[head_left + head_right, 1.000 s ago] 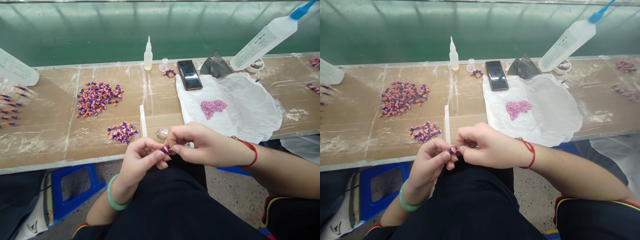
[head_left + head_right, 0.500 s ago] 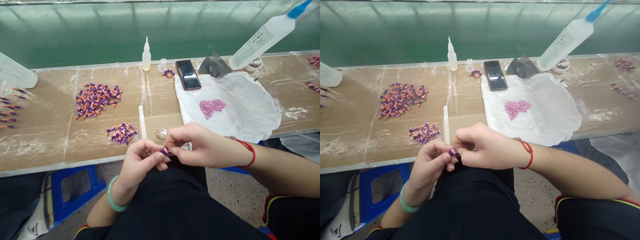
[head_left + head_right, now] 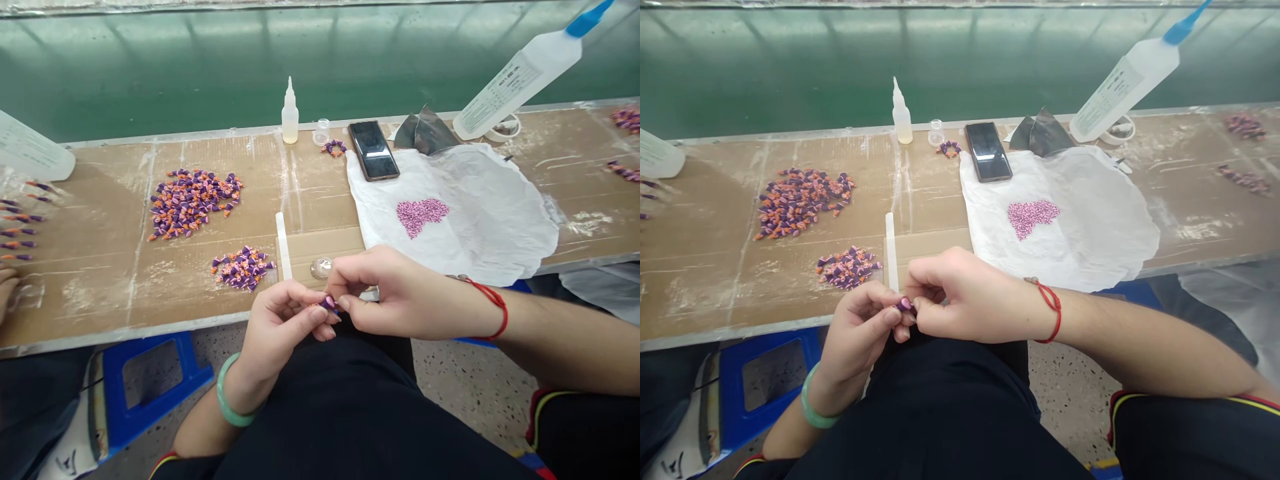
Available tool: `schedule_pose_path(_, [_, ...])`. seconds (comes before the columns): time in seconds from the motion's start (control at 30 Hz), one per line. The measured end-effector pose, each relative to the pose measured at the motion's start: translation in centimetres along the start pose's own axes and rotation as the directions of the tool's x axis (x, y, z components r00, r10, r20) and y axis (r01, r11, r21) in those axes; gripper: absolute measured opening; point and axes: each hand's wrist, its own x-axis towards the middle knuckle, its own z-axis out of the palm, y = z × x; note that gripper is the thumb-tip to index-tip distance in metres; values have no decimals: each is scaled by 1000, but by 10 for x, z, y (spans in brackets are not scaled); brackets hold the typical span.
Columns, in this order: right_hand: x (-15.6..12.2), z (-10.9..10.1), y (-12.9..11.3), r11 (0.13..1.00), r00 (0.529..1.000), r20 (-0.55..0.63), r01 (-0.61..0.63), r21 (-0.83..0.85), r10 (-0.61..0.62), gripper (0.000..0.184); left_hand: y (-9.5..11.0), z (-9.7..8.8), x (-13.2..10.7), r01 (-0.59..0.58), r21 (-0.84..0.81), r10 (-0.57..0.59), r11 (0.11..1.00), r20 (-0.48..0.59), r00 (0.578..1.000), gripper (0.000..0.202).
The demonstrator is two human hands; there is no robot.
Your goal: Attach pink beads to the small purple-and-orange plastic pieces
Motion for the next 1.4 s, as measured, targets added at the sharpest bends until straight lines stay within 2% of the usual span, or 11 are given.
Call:
schedule_pose_path(0.3, [1,3,-2,998,999,-37,37,-40,-39,9,2,4,1,-34,-80,33,996,-13,999,22])
schedule_pose_path(0.47, [0,4,-2,996,997,-55,54,-76,-58,10,1,6,0,-17,-79,13,997,-49,999,27])
schedule_pose_path(0.9, [-1,6,0,988,993,-88,71,-137,-83,11,1,10,0,-60,85,68,995,-102,992,33])
schedule_pose_path(1.03, [-3,-3,4,971,995,-77,51,-233,-70,12,7,0,4,-33,218,51,975,-76,996,29])
schedule_pose_path(1.1, [-8,-12,8,961,990,-135,11,-275,-50,13,18,-12,8,-15,378,52,926,-89,995,22])
schedule_pose_path(1.17, [-16,-22,16,963,974,-227,-45,-266,-17,17,31,-27,12,8,578,83,816,-131,988,14])
schedule_pose_path(1.27, [-27,-34,33,967,950,-307,-135,-215,64,22,52,-50,20,47,832,156,553,-158,975,11])
schedule_pose_path(1.33, [-35,-37,44,963,933,-333,-204,-174,138,26,65,-62,30,79,923,197,378,-163,967,17])
schedule_pose_path(1.4, [-41,-39,53,957,909,-365,-263,-123,203,32,75,-73,44,126,962,291,242,-196,937,20])
